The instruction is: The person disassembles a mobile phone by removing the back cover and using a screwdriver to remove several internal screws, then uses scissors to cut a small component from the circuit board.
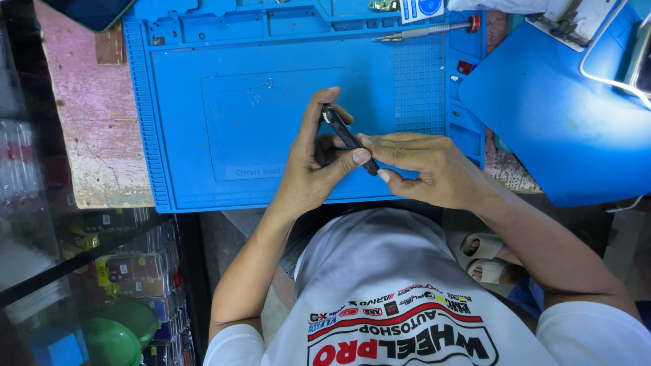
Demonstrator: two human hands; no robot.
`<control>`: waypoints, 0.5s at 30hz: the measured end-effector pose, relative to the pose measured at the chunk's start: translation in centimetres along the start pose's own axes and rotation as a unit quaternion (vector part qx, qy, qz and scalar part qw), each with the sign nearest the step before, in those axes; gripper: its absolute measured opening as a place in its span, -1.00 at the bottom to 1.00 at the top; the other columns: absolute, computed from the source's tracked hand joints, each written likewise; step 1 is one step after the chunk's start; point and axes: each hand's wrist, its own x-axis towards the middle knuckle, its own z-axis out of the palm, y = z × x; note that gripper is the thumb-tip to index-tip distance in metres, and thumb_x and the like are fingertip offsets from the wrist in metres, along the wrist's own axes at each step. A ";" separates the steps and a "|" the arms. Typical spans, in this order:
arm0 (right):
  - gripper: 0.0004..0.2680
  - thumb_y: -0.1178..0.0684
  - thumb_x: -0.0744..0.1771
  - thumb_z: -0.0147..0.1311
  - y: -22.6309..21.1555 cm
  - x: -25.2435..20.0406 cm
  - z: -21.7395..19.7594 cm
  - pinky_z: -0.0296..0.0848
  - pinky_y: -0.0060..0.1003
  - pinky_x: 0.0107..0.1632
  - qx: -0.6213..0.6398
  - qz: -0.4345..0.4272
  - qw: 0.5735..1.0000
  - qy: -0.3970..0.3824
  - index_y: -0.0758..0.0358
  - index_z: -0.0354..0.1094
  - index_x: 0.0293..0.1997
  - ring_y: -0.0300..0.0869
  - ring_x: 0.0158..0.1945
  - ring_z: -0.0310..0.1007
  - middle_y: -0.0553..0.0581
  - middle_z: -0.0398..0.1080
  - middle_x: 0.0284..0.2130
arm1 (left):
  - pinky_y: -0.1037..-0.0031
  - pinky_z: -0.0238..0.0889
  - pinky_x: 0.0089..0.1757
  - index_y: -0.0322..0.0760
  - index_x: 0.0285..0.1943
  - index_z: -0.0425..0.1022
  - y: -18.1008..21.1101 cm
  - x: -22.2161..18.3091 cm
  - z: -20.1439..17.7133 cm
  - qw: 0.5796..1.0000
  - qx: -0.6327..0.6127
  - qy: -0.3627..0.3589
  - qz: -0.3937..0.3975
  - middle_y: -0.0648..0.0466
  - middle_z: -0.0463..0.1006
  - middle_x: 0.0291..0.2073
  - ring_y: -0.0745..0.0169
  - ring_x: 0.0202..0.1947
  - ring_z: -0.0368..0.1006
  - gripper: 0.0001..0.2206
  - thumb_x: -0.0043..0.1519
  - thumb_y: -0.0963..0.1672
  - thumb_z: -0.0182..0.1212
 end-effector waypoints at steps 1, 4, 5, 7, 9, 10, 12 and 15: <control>-0.66 0.21 0.32 0.18 0.0 -0.1 0.0 0.47 -0.15 0.26 0.004 0.009 1.000 -0.003 0.28 0.36 0.26 0.07 0.24 0.49 0.29 0.44 0.19 | 0.56 0.47 -0.10 -0.18 0.60 0.00 0.0 0.0 0.0 1.000 0.001 -0.001 -0.002 0.02 0.28 0.13 0.43 -0.08 0.45 -0.27 0.31 -0.26 0.38; -0.68 0.18 0.34 0.18 0.5 0.1 -0.5 0.47 -0.14 0.27 0.008 0.020 1.000 -0.013 0.27 0.36 0.26 0.06 0.24 0.50 0.28 0.44 0.19 | 0.56 0.48 -0.11 -0.20 0.59 0.00 0.1 0.5 -0.1 1.000 0.004 -0.005 -0.004 0.01 0.29 0.13 0.42 -0.07 0.49 -0.28 0.31 -0.26 0.38; -0.68 0.17 0.34 0.18 0.5 -0.1 -0.4 0.45 -0.13 0.28 0.004 0.015 1.000 -0.015 0.27 0.37 0.26 0.07 0.25 0.49 0.29 0.44 0.19 | 0.56 0.48 -0.11 -0.20 0.58 0.01 0.1 0.4 -0.1 1.000 0.006 -0.007 -0.004 0.01 0.29 0.13 0.42 -0.06 0.50 -0.28 0.30 -0.26 0.38; -0.69 0.16 0.35 0.17 0.0 -0.4 -0.3 0.44 -0.13 0.28 -0.001 0.016 1.000 -0.018 0.28 0.36 0.26 0.08 0.25 0.48 0.30 0.43 0.20 | 0.53 0.51 -0.05 -0.21 0.58 0.00 0.3 0.3 0.0 1.000 0.014 -0.011 -0.004 0.00 0.29 0.14 0.38 -0.03 0.51 -0.28 0.30 -0.25 0.39; -0.68 0.16 0.35 0.14 -0.5 -0.3 -0.4 0.45 -0.15 0.26 -0.007 0.019 1.000 -0.020 0.30 0.35 0.27 0.08 0.24 0.48 0.30 0.42 0.20 | 0.48 0.52 0.00 -0.22 0.58 0.00 0.4 0.2 0.2 1.000 0.025 -0.007 0.006 -0.01 0.30 0.16 0.34 0.02 0.50 -0.28 0.30 -0.25 0.38; -0.68 0.15 0.35 0.14 -0.8 -0.1 -0.7 0.46 -0.15 0.22 -0.011 0.027 0.999 -0.026 0.31 0.35 0.27 0.07 0.19 0.49 0.29 0.42 0.20 | 0.46 0.51 0.04 -0.22 0.58 0.01 0.4 0.1 0.4 0.999 0.029 -0.001 0.014 -0.02 0.30 0.18 0.31 0.06 0.49 -0.30 0.31 -0.25 0.38; -0.67 0.13 0.33 0.14 -1.6 0.4 -1.3 0.48 -0.16 0.13 -0.018 0.040 0.998 -0.038 0.32 0.35 0.26 0.06 0.10 0.52 0.28 0.43 0.20 | 0.42 0.50 0.05 -0.23 0.55 0.02 0.3 -0.3 0.8 0.999 0.033 0.028 0.025 -0.03 0.31 0.18 0.26 0.10 0.48 -0.31 0.30 -0.24 0.37; -0.75 0.09 0.37 0.15 -1.5 2.4 -3.6 0.46 -0.09 0.20 -0.073 0.018 0.997 -0.010 0.26 0.45 0.18 0.09 0.18 0.53 0.24 0.48 0.13 | 0.38 0.48 0.06 -0.26 0.45 0.07 0.1 -1.3 1.3 0.994 0.064 0.078 0.052 -0.05 0.30 0.17 0.17 0.13 0.49 -0.37 0.27 -0.23 0.38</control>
